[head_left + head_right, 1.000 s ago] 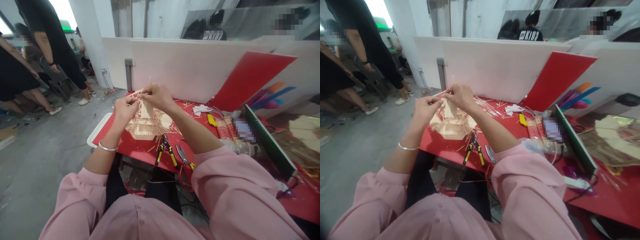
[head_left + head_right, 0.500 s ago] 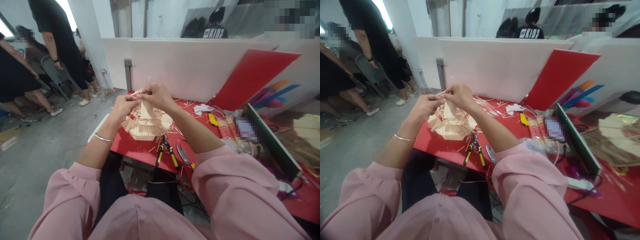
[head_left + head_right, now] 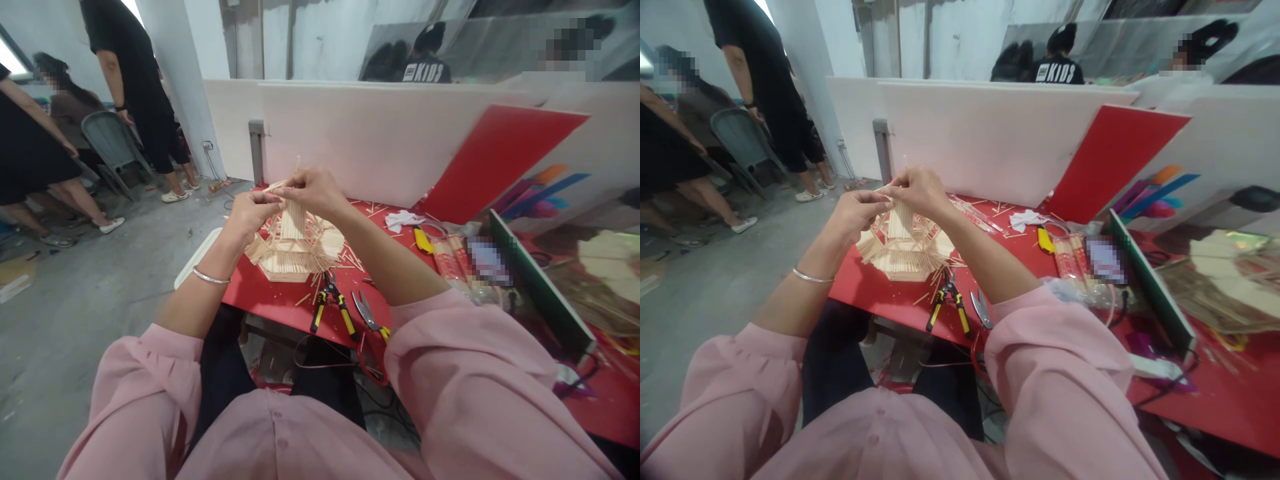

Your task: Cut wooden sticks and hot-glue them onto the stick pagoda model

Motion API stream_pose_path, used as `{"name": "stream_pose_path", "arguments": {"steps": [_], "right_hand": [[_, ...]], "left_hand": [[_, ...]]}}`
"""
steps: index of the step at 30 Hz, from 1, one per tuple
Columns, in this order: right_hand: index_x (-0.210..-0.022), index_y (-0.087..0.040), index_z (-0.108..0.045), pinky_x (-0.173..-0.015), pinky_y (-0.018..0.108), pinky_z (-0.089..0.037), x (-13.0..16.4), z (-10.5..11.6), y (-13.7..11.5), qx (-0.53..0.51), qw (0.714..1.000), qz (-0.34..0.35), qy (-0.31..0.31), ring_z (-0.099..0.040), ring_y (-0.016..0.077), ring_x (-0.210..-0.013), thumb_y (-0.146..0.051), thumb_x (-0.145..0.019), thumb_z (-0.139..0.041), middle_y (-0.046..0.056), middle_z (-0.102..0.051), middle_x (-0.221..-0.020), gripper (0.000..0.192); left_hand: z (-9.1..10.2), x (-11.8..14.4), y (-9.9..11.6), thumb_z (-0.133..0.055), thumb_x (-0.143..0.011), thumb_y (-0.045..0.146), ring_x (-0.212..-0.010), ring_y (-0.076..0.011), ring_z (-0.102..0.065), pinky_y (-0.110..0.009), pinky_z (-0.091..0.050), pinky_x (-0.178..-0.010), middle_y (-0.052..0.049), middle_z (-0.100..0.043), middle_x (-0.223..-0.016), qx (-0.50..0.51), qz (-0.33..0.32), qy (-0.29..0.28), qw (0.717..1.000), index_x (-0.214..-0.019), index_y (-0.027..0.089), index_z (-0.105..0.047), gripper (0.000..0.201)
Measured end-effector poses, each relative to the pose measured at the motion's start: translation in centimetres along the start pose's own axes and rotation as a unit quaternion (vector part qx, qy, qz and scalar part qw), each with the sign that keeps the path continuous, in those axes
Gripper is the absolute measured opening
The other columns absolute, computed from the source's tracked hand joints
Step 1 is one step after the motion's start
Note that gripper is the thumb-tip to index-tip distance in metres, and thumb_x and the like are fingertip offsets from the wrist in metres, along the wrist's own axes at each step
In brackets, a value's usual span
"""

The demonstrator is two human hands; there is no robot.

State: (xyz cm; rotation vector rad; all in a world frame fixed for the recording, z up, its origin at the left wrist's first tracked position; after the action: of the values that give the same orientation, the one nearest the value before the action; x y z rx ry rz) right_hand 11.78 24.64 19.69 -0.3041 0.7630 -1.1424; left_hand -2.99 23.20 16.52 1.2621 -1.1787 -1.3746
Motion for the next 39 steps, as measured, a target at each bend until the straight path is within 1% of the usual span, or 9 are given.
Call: {"name": "stream_pose_path", "arguments": {"steps": [13, 16, 20, 23, 26, 29, 31, 34, 39], "right_hand": [[-0.075, -0.016, -0.072, -0.058, 0.027, -0.03, 1.1, 1.1, -2.0, -0.008, 0.999, 0.037, 0.025, -0.044, 0.0099, -0.061, -0.043, -0.081, -0.062, 0.0, -0.058, -0.064, 0.029], [-0.077, -0.017, -0.073, -0.059, 0.027, -0.031, 2.9, 1.9, -3.4, -0.029, 0.997, 0.062, 0.04, -0.044, 0.0099, -0.063, -0.042, -0.082, -0.063, 0.0, -0.056, -0.065, 0.028], [-0.077, -0.018, -0.073, -0.061, 0.026, -0.034, 7.5, 3.6, -4.8, -0.068, 0.992, 0.085, 0.059, -0.045, 0.0101, -0.064, -0.04, -0.082, -0.066, 0.0, -0.056, -0.066, 0.024], [-0.08, -0.019, -0.073, -0.063, 0.025, -0.039, 12.6, 4.4, -3.3, -0.092, 0.99, 0.081, 0.073, -0.05, 0.0102, -0.066, -0.041, -0.082, -0.067, 0.0, -0.062, -0.072, 0.023], [-0.099, -0.022, -0.072, -0.067, 0.025, -0.044, 19.0, 3.7, 1.6, -0.119, 0.987, -0.016, 0.108, -0.058, 0.0118, -0.072, -0.043, -0.085, -0.063, 0.001, -0.069, -0.086, 0.027], [-0.096, -0.018, -0.073, -0.076, 0.03, -0.048, 26.0, 1.7, 7.9, -0.058, 0.959, -0.207, 0.182, -0.064, 0.0173, -0.081, -0.045, -0.088, -0.056, 0.004, -0.072, -0.09, 0.033], [-0.095, -0.018, -0.073, -0.081, 0.034, -0.048, 29.3, -0.8, 10.3, 0.016, 0.953, -0.269, 0.137, -0.066, 0.0202, -0.087, -0.046, -0.09, -0.05, 0.007, -0.073, -0.092, 0.036], [-0.11, -0.019, -0.07, -0.086, 0.036, -0.047, 30.7, -4.7, 10.3, 0.091, 0.954, -0.274, 0.074, -0.063, 0.0235, -0.094, -0.046, -0.089, -0.051, 0.011, -0.07, -0.104, 0.039], [-0.138, -0.006, -0.046, -0.09, 0.047, -0.043, 26.9, -9.2, 7.4, 0.265, 0.92, -0.288, -0.014, -0.05, 0.0376, -0.114, -0.055, -0.082, -0.054, 0.025, -0.051, -0.134, 0.076]], "left_hand": [[0.2, 1.9, 1.5, -0.07, -0.071, 0.014, -0.053, -0.0084, -0.048, -0.022, -0.038, -0.051, 0.002, -0.057, -0.055, -0.065, -0.1, -0.026, 0.993, -0.056, 0.018, -0.069, 0.015], [0.5, 3.7, 2.9, -0.07, -0.07, 0.012, -0.057, -0.0093, -0.051, -0.022, -0.041, -0.054, 0.001, -0.059, -0.057, -0.093, -0.138, -0.01, 0.986, -0.059, 0.018, -0.071, 0.013], [-0.6, 7.2, 3.3, -0.074, -0.069, 0.015, -0.069, -0.0117, -0.06, -0.022, -0.049, -0.06, -0.002, -0.068, -0.076, -0.066, -0.148, -0.059, 0.985, -0.068, 0.019, -0.075, 0.004], [-2.9, 9.6, 0.3, -0.078, -0.069, 0.024, -0.07, -0.0138, -0.065, -0.025, -0.054, -0.062, -0.004, -0.071, -0.084, 0.005, -0.081, -0.152, 0.985, -0.073, 0.018, -0.074, 0.009], [-5.9, 11.7, -5.3, -0.077, -0.072, 0.036, -0.067, -0.0178, -0.07, -0.03, -0.058, -0.063, -0.005, -0.074, -0.079, 0.071, 0.059, -0.247, 0.965, -0.083, 0.016, -0.073, 0.023], [-8.1, 12.9, -10.7, -0.079, -0.066, 0.04, -0.063, -0.0183, -0.07, -0.028, -0.057, -0.056, -0.006, -0.074, -0.075, 0.115, 0.146, -0.231, 0.955, -0.078, 0.015, -0.07, 0.029], [-9.1, 13.2, -13.1, -0.081, -0.062, 0.04, -0.059, -0.0171, -0.069, -0.027, -0.056, -0.054, -0.005, -0.073, -0.068, 0.14, 0.173, -0.192, 0.956, -0.075, 0.015, -0.069, 0.031], [-10.0, 13.4, -14.4, -0.081, -0.06, 0.039, -0.056, -0.0159, -0.068, -0.027, -0.056, -0.056, -0.003, -0.072, -0.065, 0.153, 0.181, -0.159, 0.958, -0.074, 0.014, -0.068, 0.031], [-10.0, 13.6, -13.4, -0.077, -0.064, 0.036, -0.057, -0.0158, -0.068, -0.026, -0.056, -0.054, -0.003, -0.072, -0.066, 0.092, 0.149, -0.137, 0.975, -0.075, 0.014, -0.069, 0.026]]}}
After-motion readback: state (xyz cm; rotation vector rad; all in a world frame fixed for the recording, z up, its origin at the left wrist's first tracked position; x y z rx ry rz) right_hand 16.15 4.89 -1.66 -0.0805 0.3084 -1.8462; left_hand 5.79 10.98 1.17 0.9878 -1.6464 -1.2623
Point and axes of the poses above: each hand's wrist, its own x-axis away from the middle knuckle, its own z-axis out of the back of the hand, y = z × x, the point moved 4 cm from there along -x, towards the middle knuckle
